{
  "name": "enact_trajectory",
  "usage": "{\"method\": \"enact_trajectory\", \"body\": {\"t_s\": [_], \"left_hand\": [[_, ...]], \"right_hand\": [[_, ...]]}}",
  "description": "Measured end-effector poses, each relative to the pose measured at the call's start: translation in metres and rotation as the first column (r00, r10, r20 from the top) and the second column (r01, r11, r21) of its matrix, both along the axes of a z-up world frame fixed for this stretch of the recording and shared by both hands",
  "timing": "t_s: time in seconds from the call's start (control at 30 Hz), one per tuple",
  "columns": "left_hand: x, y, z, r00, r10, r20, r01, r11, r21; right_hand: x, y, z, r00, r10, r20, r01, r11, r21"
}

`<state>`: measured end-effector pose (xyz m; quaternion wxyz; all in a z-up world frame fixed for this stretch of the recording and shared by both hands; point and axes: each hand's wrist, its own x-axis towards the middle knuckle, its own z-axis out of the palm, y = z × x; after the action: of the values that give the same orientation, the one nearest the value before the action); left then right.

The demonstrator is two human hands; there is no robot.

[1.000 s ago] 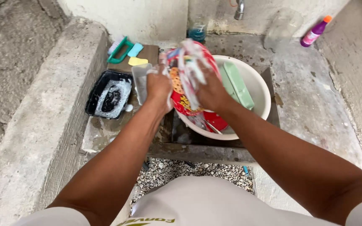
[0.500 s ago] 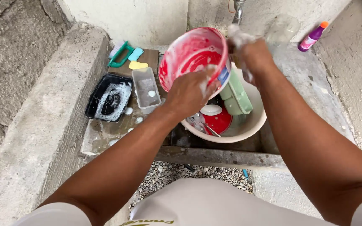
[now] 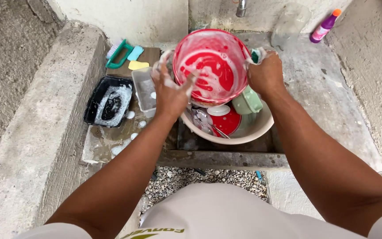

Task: Wash dishes, cups, and plastic containers in an outdoor sink basin using a sponge and soap.

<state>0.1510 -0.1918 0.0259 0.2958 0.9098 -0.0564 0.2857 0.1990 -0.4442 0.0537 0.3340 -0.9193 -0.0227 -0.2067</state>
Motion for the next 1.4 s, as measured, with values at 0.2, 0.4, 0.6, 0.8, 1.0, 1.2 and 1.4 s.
{"method": "enact_trajectory", "body": {"t_s": [0.2, 0.4, 0.6, 0.8, 1.0, 1.2, 1.4], "left_hand": [[-0.004, 0.020, -0.004, 0.715, -0.640, -0.281, -0.257, 0.134, -0.957], [-0.005, 0.025, -0.027, 0.848, -0.473, -0.237, -0.122, 0.261, -0.958], [-0.024, 0.024, -0.006, 0.882, -0.276, -0.381, -0.226, 0.461, -0.858], [-0.016, 0.024, -0.057, 0.945, -0.065, -0.322, -0.144, 0.799, -0.584], [-0.040, 0.015, -0.007, 0.933, -0.023, -0.358, -0.127, 0.912, -0.390], [-0.050, 0.002, 0.017, 0.931, -0.293, -0.219, 0.061, 0.715, -0.696], [-0.034, 0.018, -0.019, 0.820, -0.192, -0.540, -0.208, 0.779, -0.592]], "right_hand": [[0.012, 0.015, -0.007, 0.986, 0.141, 0.089, -0.133, 0.987, -0.094], [0.016, 0.090, 0.015, 0.985, 0.161, 0.053, -0.156, 0.983, -0.097], [-0.017, 0.134, 0.016, 0.892, 0.351, -0.286, -0.453, 0.675, -0.583], [-0.023, 0.121, 0.004, 0.861, 0.398, -0.317, -0.501, 0.559, -0.661], [0.005, 0.100, -0.026, 0.832, 0.315, -0.456, -0.550, 0.364, -0.752], [0.013, 0.109, -0.043, 0.735, 0.670, 0.099, -0.514, 0.647, -0.563], [0.000, 0.114, -0.012, 0.671, 0.637, -0.379, -0.739, 0.610, -0.285]]}}
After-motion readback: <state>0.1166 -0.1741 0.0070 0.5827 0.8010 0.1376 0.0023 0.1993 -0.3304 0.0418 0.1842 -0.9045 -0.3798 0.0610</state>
